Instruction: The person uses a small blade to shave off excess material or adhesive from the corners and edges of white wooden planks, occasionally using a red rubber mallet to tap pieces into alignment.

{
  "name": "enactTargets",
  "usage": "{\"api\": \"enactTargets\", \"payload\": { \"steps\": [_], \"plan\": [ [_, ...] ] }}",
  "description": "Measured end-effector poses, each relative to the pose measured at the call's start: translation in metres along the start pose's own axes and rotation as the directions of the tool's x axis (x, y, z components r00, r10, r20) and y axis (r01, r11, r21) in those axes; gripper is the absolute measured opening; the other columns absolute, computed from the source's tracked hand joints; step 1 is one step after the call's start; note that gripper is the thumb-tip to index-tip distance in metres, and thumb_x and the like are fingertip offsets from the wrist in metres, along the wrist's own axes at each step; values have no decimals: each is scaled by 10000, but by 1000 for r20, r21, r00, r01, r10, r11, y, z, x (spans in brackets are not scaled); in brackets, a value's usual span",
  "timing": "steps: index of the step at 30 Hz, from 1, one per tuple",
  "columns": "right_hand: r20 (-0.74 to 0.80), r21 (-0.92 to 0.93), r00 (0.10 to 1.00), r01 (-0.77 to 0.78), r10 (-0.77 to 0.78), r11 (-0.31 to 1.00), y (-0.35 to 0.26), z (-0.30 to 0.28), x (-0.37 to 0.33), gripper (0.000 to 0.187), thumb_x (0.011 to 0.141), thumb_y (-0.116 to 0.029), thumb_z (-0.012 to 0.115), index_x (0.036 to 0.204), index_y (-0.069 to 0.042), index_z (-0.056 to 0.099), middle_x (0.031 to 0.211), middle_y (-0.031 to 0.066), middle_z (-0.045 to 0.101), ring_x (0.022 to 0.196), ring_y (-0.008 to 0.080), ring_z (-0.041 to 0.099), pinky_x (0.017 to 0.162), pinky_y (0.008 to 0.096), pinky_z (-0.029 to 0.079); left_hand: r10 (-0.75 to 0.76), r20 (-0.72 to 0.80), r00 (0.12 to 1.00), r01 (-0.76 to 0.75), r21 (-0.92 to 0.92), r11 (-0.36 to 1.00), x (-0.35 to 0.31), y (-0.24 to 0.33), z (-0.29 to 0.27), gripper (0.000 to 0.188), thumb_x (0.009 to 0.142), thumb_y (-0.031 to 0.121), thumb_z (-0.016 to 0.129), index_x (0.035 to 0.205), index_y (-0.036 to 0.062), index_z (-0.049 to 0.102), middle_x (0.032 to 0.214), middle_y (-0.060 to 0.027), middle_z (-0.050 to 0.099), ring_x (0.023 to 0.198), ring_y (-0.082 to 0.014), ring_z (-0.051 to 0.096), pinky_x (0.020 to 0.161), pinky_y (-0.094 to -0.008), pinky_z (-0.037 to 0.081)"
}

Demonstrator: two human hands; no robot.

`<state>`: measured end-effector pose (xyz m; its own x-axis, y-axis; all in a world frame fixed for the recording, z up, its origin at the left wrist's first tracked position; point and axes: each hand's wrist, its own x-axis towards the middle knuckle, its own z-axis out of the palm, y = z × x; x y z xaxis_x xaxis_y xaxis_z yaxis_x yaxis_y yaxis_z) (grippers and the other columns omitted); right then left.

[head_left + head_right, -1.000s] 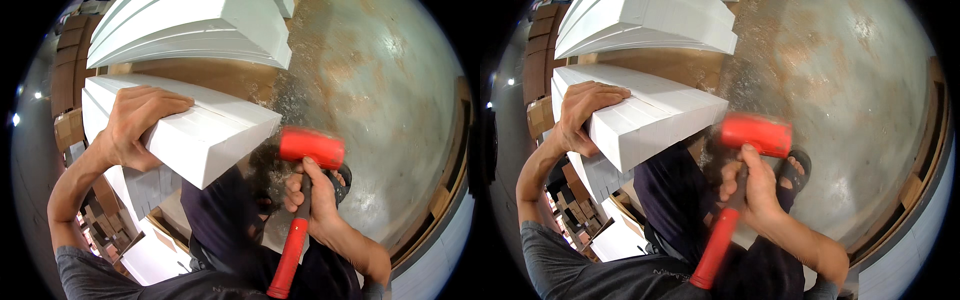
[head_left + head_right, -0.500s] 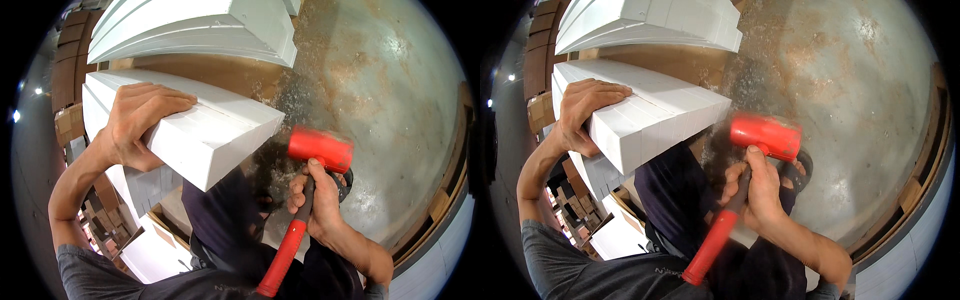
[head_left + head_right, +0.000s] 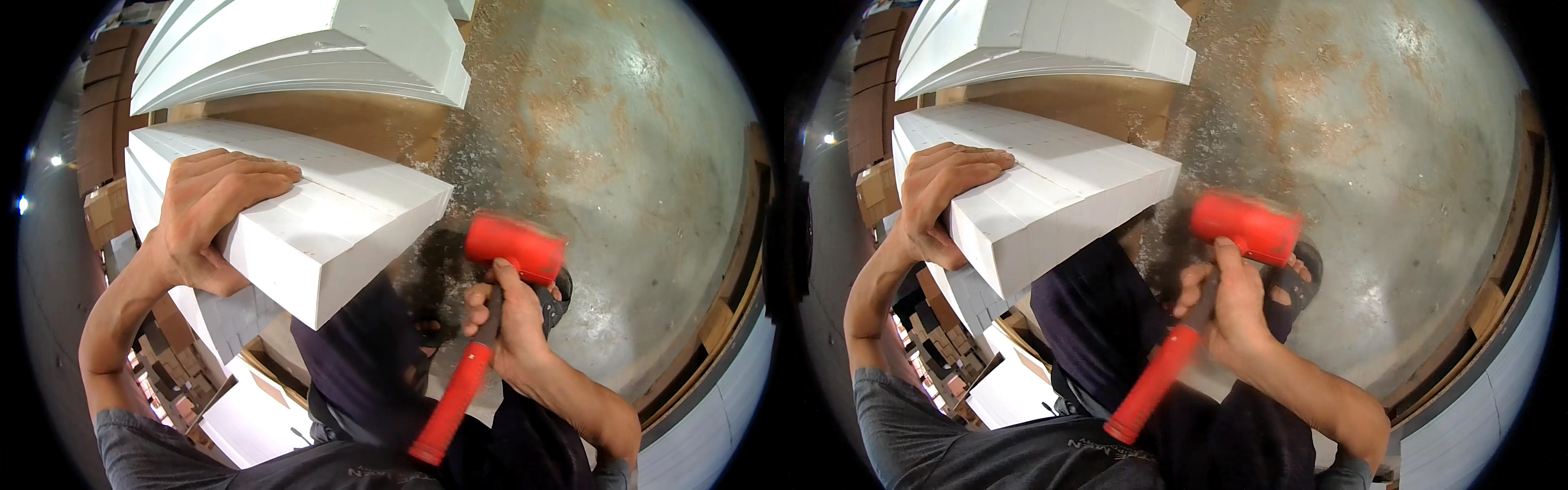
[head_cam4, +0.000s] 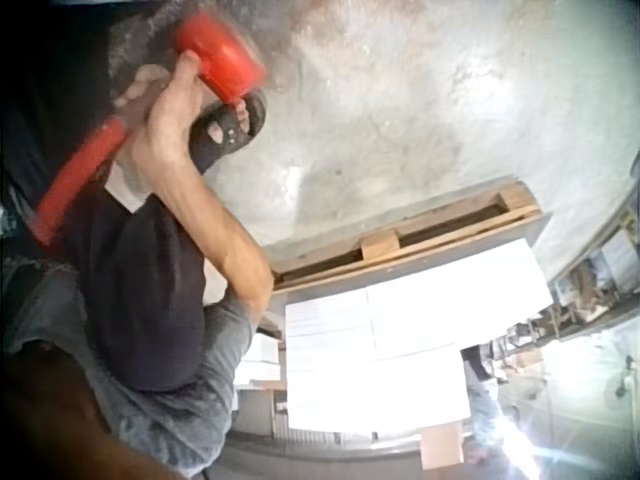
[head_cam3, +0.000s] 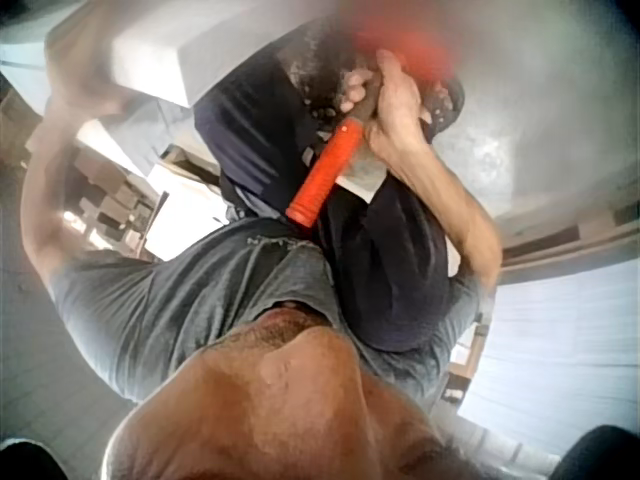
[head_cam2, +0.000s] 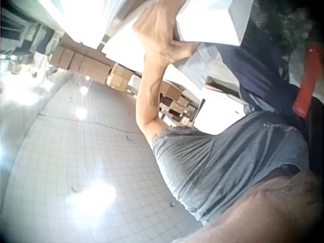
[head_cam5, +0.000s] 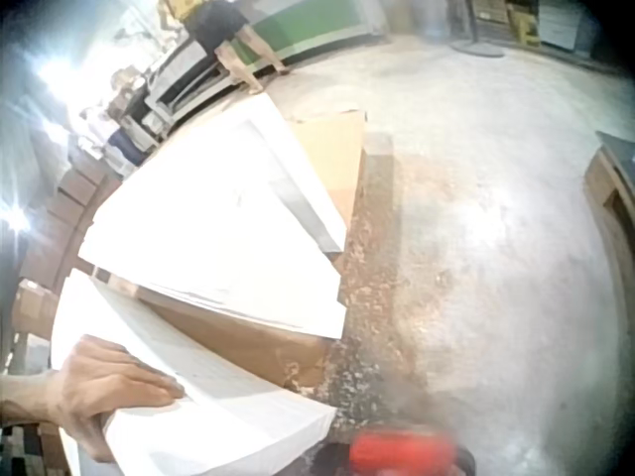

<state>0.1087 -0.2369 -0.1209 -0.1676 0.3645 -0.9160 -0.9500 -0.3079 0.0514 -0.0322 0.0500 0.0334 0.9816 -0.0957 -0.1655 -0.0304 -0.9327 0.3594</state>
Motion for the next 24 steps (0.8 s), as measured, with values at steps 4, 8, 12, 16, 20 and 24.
{"api": "enactTargets", "payload": {
  "steps": [4, 8, 12, 16, 20, 24],
  "plan": [
    [60, -33, 996, -66, 67, 997, 3, 17, 0, 349, 1035, -392, 511, 1078, -46, 494, 729, 103, 613, 557, 209, 559, 537, 400, 526, 33, -12, 999, -33, -24, 999, 2, -1, 1, 597, 540, 279, 785, 1068, 18, 682, 1019, -187, 751, 876, -321, 761, 738, -385, 587],
    [9, -10, 999, -50, 50, 999, -8, 12, -1, 255, 1045, -350, 516, 992, -105, 473, 684, 66, 587, 505, 168, 527, 465, 331, 486, 29, -11, 1000, -29, -18, 999, -2, -2, 1, 609, 557, 301, 772, 1099, 40, 676, 1021, -191, 758, 909, -308, 769, 760, -384, 598],
    [37, -72, 999, -3, 6, 997, -2, 9, 12, 277, 1037, -355, 510, 1053, -80, 485, 708, 84, 595, 536, 191, 553, 491, 361, 509, 28, -1, 1000, -28, -14, 1000, 2, -2, 1, 621, 542, 284, 775, 1100, 32, 672, 1029, -194, 756, 903, -312, 768, 749, -379, 592],
    [40, -46, 998, -43, 45, 998, -9, 21, 9, 264, 1040, -345, 523, 1030, -84, 482, 678, 72, 574, 500, 166, 510, 462, 330, 465, 32, -16, 999, -33, -11, 999, 3, 0, -1, 604, 528, 270, 794, 1058, 3, 678, 1019, -194, 750, 874, -321, 762, 728, -379, 584],
    [10, -7, 999, -51, 51, 999, -10, 12, -3, 244, 1050, -330, 519, 997, -96, 473, 652, 58, 553, 467, 132, 463, 433, 296, 417, 51, -18, 999, -52, -5, 999, -1, -4, 3, 620, 537, 285, 770, 1094, 28, 675, 1031, -199, 755, 894, -317, 767, 755, -389, 590],
    [68, -25, 996, -48, 50, 999, -14, 4, -21, 249, 1050, -335, 523, 997, -96, 474, 639, 59, 568, 449, 141, 490, 417, 306, 426, 36, -17, 999, -36, -2, 999, -3, -2, -3, 633, 535, 296, 768, 1103, 31, 679, 1033, -195, 757, 909, -318, 767, 778, -390, 593]
  ]
}}
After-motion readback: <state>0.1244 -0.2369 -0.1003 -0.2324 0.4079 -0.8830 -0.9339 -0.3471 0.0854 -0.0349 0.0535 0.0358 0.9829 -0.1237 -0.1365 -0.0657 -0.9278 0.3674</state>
